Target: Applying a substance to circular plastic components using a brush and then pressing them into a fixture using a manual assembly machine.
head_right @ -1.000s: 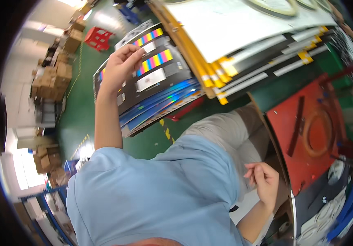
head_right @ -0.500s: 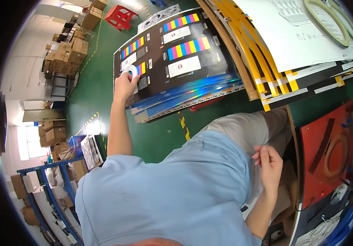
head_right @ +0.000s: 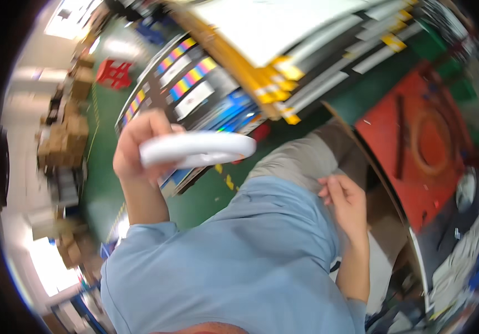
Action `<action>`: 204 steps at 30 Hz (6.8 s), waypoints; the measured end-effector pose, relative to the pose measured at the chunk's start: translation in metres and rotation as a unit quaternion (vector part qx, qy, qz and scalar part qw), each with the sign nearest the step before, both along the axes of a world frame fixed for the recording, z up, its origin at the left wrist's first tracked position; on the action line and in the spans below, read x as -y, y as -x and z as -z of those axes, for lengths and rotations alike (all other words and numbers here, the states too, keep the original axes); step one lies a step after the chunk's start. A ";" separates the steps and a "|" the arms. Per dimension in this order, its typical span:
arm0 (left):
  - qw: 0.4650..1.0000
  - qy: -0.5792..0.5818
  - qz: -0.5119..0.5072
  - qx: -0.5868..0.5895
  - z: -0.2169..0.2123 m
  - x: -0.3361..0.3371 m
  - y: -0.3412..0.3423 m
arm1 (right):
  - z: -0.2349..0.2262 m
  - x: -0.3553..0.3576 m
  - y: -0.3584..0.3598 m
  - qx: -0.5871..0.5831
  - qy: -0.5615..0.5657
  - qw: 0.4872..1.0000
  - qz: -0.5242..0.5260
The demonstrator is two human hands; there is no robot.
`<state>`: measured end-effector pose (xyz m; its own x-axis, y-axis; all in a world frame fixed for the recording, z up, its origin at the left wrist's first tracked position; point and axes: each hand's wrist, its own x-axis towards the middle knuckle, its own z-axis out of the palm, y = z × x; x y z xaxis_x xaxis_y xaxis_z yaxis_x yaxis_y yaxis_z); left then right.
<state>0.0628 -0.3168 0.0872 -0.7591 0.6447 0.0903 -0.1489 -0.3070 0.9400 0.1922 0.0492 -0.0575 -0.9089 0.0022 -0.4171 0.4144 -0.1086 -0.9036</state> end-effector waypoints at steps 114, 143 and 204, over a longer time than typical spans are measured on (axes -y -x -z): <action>0.873 0.184 0.207 -0.401 0.110 -0.238 -0.038 | 0.240 -0.072 -0.557 0.355 -0.203 0.531 0.742; 0.725 0.362 -0.235 -0.538 -0.086 -0.172 0.218 | -0.014 -0.078 -0.097 0.076 -0.299 0.949 0.060; 0.999 -0.031 0.026 -0.024 0.098 -0.254 -0.038 | -0.074 -0.037 0.004 -0.426 -0.067 0.804 0.409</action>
